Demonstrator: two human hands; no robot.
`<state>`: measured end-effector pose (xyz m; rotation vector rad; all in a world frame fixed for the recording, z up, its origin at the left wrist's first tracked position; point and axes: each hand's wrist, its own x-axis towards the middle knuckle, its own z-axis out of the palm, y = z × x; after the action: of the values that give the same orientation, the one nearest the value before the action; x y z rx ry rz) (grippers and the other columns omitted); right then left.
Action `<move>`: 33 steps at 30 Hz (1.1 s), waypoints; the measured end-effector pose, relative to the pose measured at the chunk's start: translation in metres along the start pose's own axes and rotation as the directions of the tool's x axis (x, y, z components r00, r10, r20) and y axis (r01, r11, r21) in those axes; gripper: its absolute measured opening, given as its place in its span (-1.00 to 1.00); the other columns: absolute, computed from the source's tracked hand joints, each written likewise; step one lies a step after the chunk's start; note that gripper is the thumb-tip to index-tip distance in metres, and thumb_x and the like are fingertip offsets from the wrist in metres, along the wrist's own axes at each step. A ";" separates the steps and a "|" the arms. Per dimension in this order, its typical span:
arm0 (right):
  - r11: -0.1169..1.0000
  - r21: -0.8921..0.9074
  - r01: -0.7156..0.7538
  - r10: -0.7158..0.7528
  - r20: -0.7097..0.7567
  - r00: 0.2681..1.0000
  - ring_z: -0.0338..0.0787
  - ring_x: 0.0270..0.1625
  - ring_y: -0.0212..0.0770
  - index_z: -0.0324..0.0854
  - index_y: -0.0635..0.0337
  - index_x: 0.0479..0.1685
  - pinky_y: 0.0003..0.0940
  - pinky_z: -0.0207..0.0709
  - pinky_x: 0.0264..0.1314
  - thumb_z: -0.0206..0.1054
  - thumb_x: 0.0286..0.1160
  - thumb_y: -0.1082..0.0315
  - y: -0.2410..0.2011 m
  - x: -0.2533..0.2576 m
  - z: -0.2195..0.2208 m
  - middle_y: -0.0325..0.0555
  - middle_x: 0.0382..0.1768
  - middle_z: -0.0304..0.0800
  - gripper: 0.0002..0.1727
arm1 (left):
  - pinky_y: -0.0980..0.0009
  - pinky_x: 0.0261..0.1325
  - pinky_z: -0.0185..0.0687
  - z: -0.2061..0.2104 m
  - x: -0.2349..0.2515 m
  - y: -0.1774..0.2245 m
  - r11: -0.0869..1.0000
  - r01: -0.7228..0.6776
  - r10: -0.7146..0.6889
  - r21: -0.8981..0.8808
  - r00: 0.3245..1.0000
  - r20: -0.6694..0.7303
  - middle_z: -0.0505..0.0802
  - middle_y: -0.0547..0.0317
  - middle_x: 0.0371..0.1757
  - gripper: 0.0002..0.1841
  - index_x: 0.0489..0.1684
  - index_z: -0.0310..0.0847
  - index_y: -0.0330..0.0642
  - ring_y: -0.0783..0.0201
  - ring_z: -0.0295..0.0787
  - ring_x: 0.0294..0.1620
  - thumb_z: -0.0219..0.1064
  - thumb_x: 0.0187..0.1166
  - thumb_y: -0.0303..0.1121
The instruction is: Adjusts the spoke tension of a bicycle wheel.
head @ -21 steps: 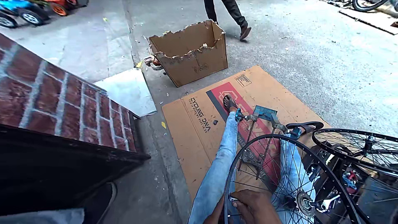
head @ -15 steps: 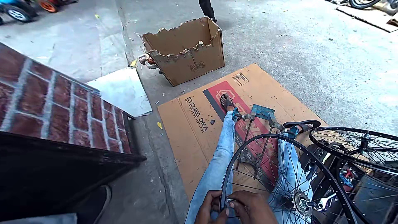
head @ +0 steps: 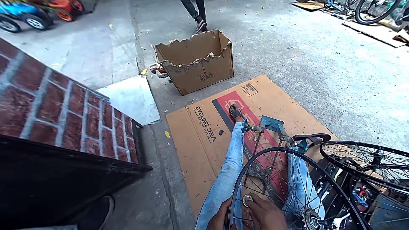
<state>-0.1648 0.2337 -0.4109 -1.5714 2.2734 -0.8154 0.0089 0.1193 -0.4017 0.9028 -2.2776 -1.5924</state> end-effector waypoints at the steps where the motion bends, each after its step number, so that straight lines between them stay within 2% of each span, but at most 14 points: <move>1: 1.000 0.008 0.020 -0.020 0.025 0.999 0.92 0.18 -0.12 0.89 -0.08 0.15 -0.11 0.77 0.22 0.19 0.77 0.08 0.000 0.003 0.000 -0.15 0.31 0.87 -0.65 | 0.16 -0.15 0.74 -0.001 -0.001 -0.001 1.000 0.009 -0.009 -0.007 1.000 0.004 0.82 -0.12 -0.12 -0.29 0.68 0.20 -0.51 0.17 0.77 -0.30 0.25 0.48 -0.36; 7: 0.943 0.332 -0.023 -0.006 0.085 0.996 0.88 0.22 -0.34 0.90 -0.08 0.06 -0.22 0.78 0.23 0.35 0.65 0.16 0.001 0.016 0.007 -0.26 0.25 0.89 -0.76 | 0.18 -0.20 0.75 0.001 -0.007 -0.009 0.999 0.029 -0.029 -0.041 1.000 -0.001 0.82 -0.11 -0.14 -0.26 0.68 0.19 -0.51 0.18 0.77 -0.34 0.27 0.44 -0.37; 11: 0.882 0.454 -0.129 0.064 0.155 0.986 0.85 0.27 -0.37 0.92 0.02 -0.17 -0.30 0.72 0.37 0.54 0.44 0.19 0.006 0.022 0.006 -0.23 0.18 0.92 -0.85 | 0.25 -0.18 0.76 0.002 -0.010 -0.010 0.997 0.027 -0.027 -0.066 1.000 0.009 0.82 -0.06 -0.12 -0.26 0.69 0.16 -0.52 0.24 0.77 -0.31 0.27 0.44 -0.41; 12: 0.888 0.438 -0.136 0.079 0.147 0.986 0.86 0.24 -0.34 0.91 0.04 -0.17 -0.28 0.73 0.33 0.58 0.37 0.20 0.005 0.022 0.006 -0.20 0.16 0.92 -0.83 | 0.26 -0.18 0.76 0.003 -0.011 -0.010 0.997 0.023 -0.022 -0.067 1.000 0.008 0.83 -0.04 -0.12 -0.26 0.69 0.16 -0.52 0.25 0.77 -0.31 0.27 0.45 -0.41; 13: 0.908 0.401 -0.124 0.078 0.130 0.989 0.89 0.18 -0.30 0.89 0.05 -0.03 -0.23 0.76 0.28 0.59 0.35 0.19 0.004 0.020 0.008 -0.19 0.14 0.93 -0.74 | 0.27 -0.20 0.75 0.003 -0.011 -0.011 0.998 0.020 -0.019 -0.066 1.000 0.007 0.82 -0.03 -0.13 -0.26 0.70 0.16 -0.52 0.27 0.76 -0.32 0.28 0.45 -0.40; 15: 0.958 0.282 -0.053 0.009 0.154 0.988 0.92 0.14 -0.24 0.73 0.05 0.40 -0.10 0.79 0.20 0.43 0.55 0.11 0.003 0.017 0.008 -0.19 0.17 0.92 -0.53 | 0.27 -0.21 0.76 0.003 -0.012 -0.011 0.998 0.026 -0.026 -0.054 1.000 0.012 0.81 -0.01 -0.15 -0.25 0.70 0.15 -0.52 0.27 0.75 -0.33 0.28 0.46 -0.39; 17: 0.965 0.256 0.048 -0.090 0.156 0.984 0.92 0.19 -0.27 0.80 0.02 0.26 -0.13 0.80 0.19 0.26 0.72 0.09 0.009 0.014 0.011 -0.22 0.23 0.91 -0.65 | 0.27 -0.21 0.76 0.004 -0.014 -0.011 0.998 0.031 -0.030 -0.050 0.999 0.019 0.81 -0.01 -0.15 -0.24 0.70 0.13 -0.52 0.27 0.75 -0.34 0.28 0.46 -0.38; 20: 0.917 0.396 0.046 -0.139 0.210 0.968 0.90 0.11 -0.36 0.84 0.00 0.19 -0.21 0.75 0.24 0.18 0.79 0.09 0.017 0.022 0.010 -0.29 0.13 0.94 -0.65 | 0.30 -0.26 0.73 0.005 -0.018 -0.014 0.997 0.019 -0.018 -0.073 1.000 0.012 0.79 -0.02 -0.18 -0.24 0.70 0.12 -0.55 0.28 0.72 -0.37 0.28 0.48 -0.37; 24: 0.839 0.544 0.021 -0.175 0.233 0.956 0.80 0.38 -0.34 0.88 0.08 0.13 -0.28 0.62 0.53 0.32 0.70 0.16 0.022 0.025 0.006 -0.18 0.28 0.88 -0.70 | 0.35 -0.18 0.74 0.008 -0.020 -0.015 0.992 -0.006 0.007 -0.123 1.000 0.007 0.77 -0.03 -0.12 -0.22 0.68 0.06 -0.62 0.32 0.73 -0.29 0.29 0.46 -0.40; 26: 0.855 0.516 0.060 -0.173 0.174 0.969 0.83 0.34 -0.29 0.88 0.08 0.11 -0.22 0.66 0.48 0.32 0.71 0.16 0.018 0.022 0.009 -0.16 0.24 0.90 -0.70 | 0.36 -0.16 0.73 0.007 -0.020 -0.017 0.991 -0.020 0.022 -0.131 1.000 0.012 0.77 -0.05 -0.10 -0.22 0.67 0.03 -0.65 0.33 0.72 -0.27 0.29 0.46 -0.40; 27: 0.886 0.458 0.066 -0.158 0.165 0.974 0.88 0.25 -0.26 0.84 0.07 0.15 -0.17 0.71 0.36 0.24 0.76 0.14 0.014 0.019 0.010 -0.16 0.18 0.92 -0.68 | 0.38 -0.15 0.71 0.007 -0.020 -0.017 0.991 -0.020 0.023 -0.132 1.000 0.019 0.76 -0.05 -0.09 -0.21 0.68 0.02 -0.66 0.33 0.72 -0.26 0.28 0.46 -0.41; 29: 0.938 0.346 0.008 -0.081 0.197 0.977 0.91 -0.05 -0.15 0.74 0.00 0.23 -0.03 0.75 0.02 0.10 0.83 0.15 0.003 0.018 0.012 -0.15 -0.07 0.92 -0.66 | 0.39 -0.14 0.71 0.006 -0.021 -0.016 0.991 -0.020 0.024 -0.131 0.999 0.032 0.75 -0.03 -0.08 -0.21 0.68 0.00 -0.66 0.34 0.71 -0.25 0.27 0.47 -0.41; 30: 0.947 0.314 -0.062 -0.018 0.247 0.969 0.91 -0.11 -0.09 0.72 -0.04 0.27 0.04 0.73 -0.03 0.03 0.85 0.14 -0.001 0.021 0.011 -0.13 -0.14 0.92 -0.64 | 0.39 -0.13 0.71 0.006 -0.021 -0.016 0.991 -0.028 0.033 -0.134 0.999 0.035 0.74 -0.04 -0.08 -0.21 0.67 -0.01 -0.67 0.34 0.71 -0.24 0.27 0.47 -0.41; 33: 0.917 0.278 -0.285 0.141 0.443 0.886 0.88 -0.06 -0.01 0.74 -0.08 0.23 0.18 0.65 0.05 -0.09 0.86 0.03 -0.011 0.032 0.004 -0.08 -0.15 0.90 -0.55 | 0.37 -0.07 0.71 0.008 -0.025 -0.014 0.986 -0.055 0.061 -0.157 0.998 0.033 0.72 -0.11 -0.02 -0.23 0.64 -0.01 -0.71 0.33 0.71 -0.19 0.27 0.48 -0.43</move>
<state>-0.1666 0.2001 -0.4047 -1.1749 1.8432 -0.6850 0.0296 0.1367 -0.4136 0.7668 -2.1461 -1.7476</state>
